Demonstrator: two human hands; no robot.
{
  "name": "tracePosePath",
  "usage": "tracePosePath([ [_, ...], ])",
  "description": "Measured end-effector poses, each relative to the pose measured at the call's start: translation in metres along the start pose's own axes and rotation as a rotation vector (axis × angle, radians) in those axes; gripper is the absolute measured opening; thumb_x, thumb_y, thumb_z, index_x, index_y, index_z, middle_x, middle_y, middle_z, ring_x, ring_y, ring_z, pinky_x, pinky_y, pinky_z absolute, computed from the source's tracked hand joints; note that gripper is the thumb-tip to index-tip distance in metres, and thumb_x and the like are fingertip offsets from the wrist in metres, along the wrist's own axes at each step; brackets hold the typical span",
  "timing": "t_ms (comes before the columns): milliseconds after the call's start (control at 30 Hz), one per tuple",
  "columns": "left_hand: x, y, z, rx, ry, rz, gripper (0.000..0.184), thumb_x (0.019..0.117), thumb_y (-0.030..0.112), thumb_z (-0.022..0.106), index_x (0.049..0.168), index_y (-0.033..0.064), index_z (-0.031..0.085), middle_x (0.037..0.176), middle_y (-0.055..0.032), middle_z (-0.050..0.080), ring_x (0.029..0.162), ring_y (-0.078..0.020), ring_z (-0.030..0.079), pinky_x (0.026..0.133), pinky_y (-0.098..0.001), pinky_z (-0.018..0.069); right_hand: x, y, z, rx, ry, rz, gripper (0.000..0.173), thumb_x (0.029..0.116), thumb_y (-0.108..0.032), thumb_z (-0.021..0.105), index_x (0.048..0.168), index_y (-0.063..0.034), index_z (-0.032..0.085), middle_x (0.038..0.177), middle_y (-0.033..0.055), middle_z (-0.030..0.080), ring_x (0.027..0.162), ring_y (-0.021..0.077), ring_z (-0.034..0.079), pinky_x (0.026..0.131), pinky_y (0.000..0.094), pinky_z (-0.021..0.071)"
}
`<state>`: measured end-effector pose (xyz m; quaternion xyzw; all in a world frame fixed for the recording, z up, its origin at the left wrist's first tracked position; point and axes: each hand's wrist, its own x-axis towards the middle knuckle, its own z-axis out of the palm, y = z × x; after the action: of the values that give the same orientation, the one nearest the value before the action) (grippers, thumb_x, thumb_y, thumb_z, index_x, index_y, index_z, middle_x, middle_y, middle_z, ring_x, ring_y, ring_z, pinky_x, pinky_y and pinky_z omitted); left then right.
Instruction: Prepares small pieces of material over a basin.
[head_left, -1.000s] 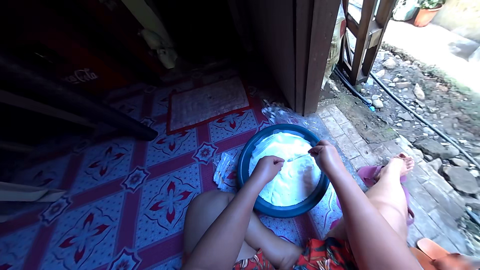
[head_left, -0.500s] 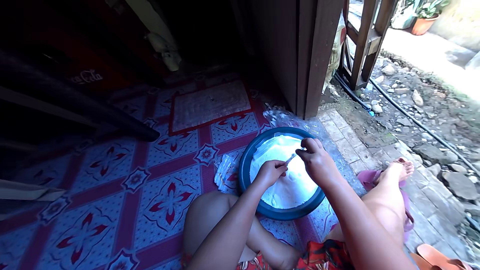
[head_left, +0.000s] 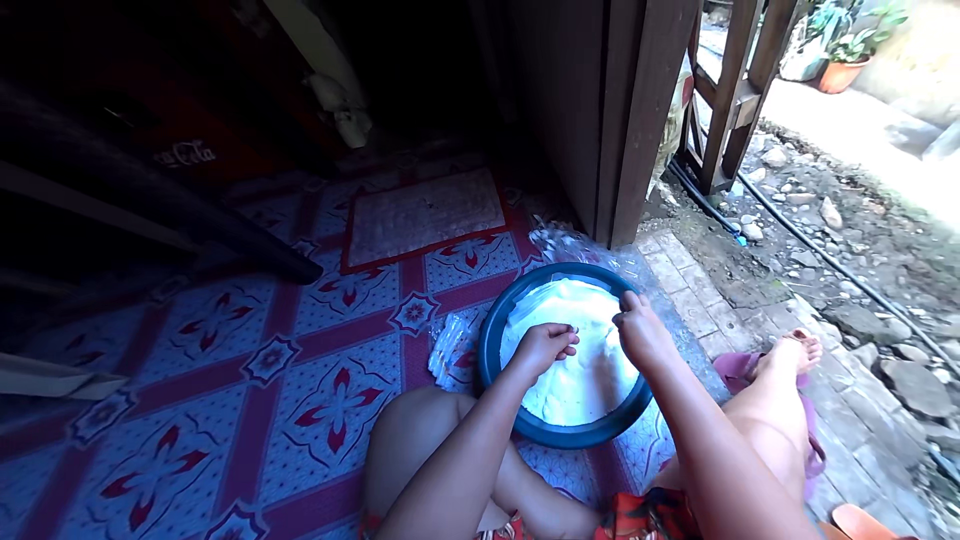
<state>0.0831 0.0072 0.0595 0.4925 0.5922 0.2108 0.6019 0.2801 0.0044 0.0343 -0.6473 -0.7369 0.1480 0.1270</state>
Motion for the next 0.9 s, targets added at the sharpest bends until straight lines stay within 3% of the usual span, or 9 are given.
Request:
tracePosePath([
  [133, -0.002, 0.006, 0.002, -0.032, -0.016, 0.006, 0.022, 0.1041, 0.011, 0.059, 0.122, 0.0006, 0.065, 0.101, -0.0048, 0.072, 0.079, -0.0078, 0.067, 0.071, -0.0227, 0.0547, 0.004, -0.002, 0.009, -0.032, -0.120, 0.108, 0.021, 0.0885, 0.001, 0.060, 0.102, -0.0023, 0.077, 0.132, 0.0186, 0.061, 0.127, 0.0398, 0.054, 0.099, 0.0577, 0.0471],
  [200, -0.002, 0.007, 0.004, -0.034, -0.036, 0.011, 0.022, 0.1040, 0.011, 0.059, 0.122, 0.0008, 0.065, 0.101, -0.0045, 0.072, 0.079, -0.0076, 0.067, 0.072, -0.0224, 0.0546, 0.003, -0.006, 0.000, 0.148, -0.111, 0.090, 0.034, 0.0831, -0.017, 0.076, 0.116, -0.0111, 0.077, 0.136, 0.0159, 0.060, 0.131, 0.0413, 0.048, 0.101, 0.0652, 0.0394],
  [267, -0.002, 0.006, 0.006, -0.031, -0.065, 0.025, 0.022, 0.1037, 0.012, 0.060, 0.121, 0.0002, 0.065, 0.100, -0.0044, 0.071, 0.079, -0.0075, 0.067, 0.073, -0.0225, 0.0548, 0.005, -0.002, 0.008, 0.409, -0.037, 0.064, 0.048, 0.0743, -0.038, 0.088, 0.116, -0.0165, 0.078, 0.129, 0.0122, 0.064, 0.127, 0.0389, 0.051, 0.097, 0.0664, 0.0404],
  [467, -0.005, 0.007, 0.016, -0.024, -0.106, 0.030, 0.021, 0.1027, 0.010, 0.061, 0.120, 0.0003, 0.066, 0.099, -0.0047, 0.071, 0.078, -0.0076, 0.067, 0.072, -0.0220, 0.0553, 0.007, 0.005, 0.009, 0.736, 0.119, 0.067, 0.020, 0.0880, -0.035, 0.078, 0.090, -0.0153, 0.079, 0.109, 0.0061, 0.071, 0.112, 0.0230, 0.062, 0.099, 0.0482, 0.0469],
  [567, -0.005, 0.007, 0.016, -0.047, -0.115, 0.021, 0.021, 0.1042, 0.010, 0.058, 0.122, 0.0004, 0.065, 0.100, -0.0053, 0.071, 0.080, -0.0085, 0.068, 0.072, -0.0226, 0.0553, 0.004, 0.006, -0.003, 0.782, 0.165, 0.138, 0.026, 0.0949, -0.035, 0.071, 0.090, -0.0099, 0.075, 0.088, 0.0022, 0.070, 0.083, 0.0114, 0.066, 0.081, 0.0346, 0.0555],
  [667, -0.004, 0.007, 0.017, -0.073, -0.116, 0.015, 0.021, 0.1045, 0.010, 0.058, 0.121, 0.0004, 0.064, 0.098, -0.0048, 0.071, 0.078, -0.0085, 0.068, 0.072, -0.0223, 0.0555, 0.004, 0.010, -0.006, 0.682, 0.117, 0.232, 0.034, 0.1000, -0.039, 0.064, 0.086, -0.0089, 0.071, 0.072, 0.0007, 0.063, 0.067, 0.0111, 0.059, 0.068, 0.0372, 0.0499],
  [733, -0.004, 0.008, 0.018, -0.087, -0.118, 0.014, 0.021, 0.1045, 0.011, 0.058, 0.121, 0.0001, 0.064, 0.098, -0.0050, 0.071, 0.078, -0.0085, 0.068, 0.071, -0.0223, 0.0555, 0.002, 0.009, -0.009, 0.621, 0.061, 0.211, 0.020, 0.1012, -0.024, 0.060, 0.101, -0.0069, 0.071, 0.083, 0.0047, 0.067, 0.076, 0.0148, 0.064, 0.075, 0.0389, 0.0540],
  [800, -0.004, 0.009, 0.018, -0.095, -0.119, 0.017, 0.021, 0.1045, 0.010, 0.058, 0.121, -0.0006, 0.064, 0.098, -0.0052, 0.071, 0.078, -0.0085, 0.067, 0.071, -0.0222, 0.0553, 0.000, 0.006, -0.009, 0.650, 0.003, 0.139, 0.027, 0.0967, -0.010, 0.059, 0.121, -0.0073, 0.070, 0.101, 0.0090, 0.068, 0.084, 0.0176, 0.065, 0.078, 0.0369, 0.0550],
  [900, -0.005, 0.009, 0.019, -0.089, -0.126, 0.036, 0.021, 0.1024, 0.008, 0.061, 0.120, -0.0012, 0.064, 0.098, -0.0053, 0.070, 0.078, -0.0085, 0.067, 0.071, -0.0220, 0.0555, -0.001, 0.007, -0.003, 0.747, -0.032, 0.049, 0.032, 0.0903, -0.021, 0.074, 0.120, -0.0096, 0.074, 0.110, 0.0093, 0.067, 0.089, 0.0165, 0.063, 0.079, 0.0347, 0.0543],
])
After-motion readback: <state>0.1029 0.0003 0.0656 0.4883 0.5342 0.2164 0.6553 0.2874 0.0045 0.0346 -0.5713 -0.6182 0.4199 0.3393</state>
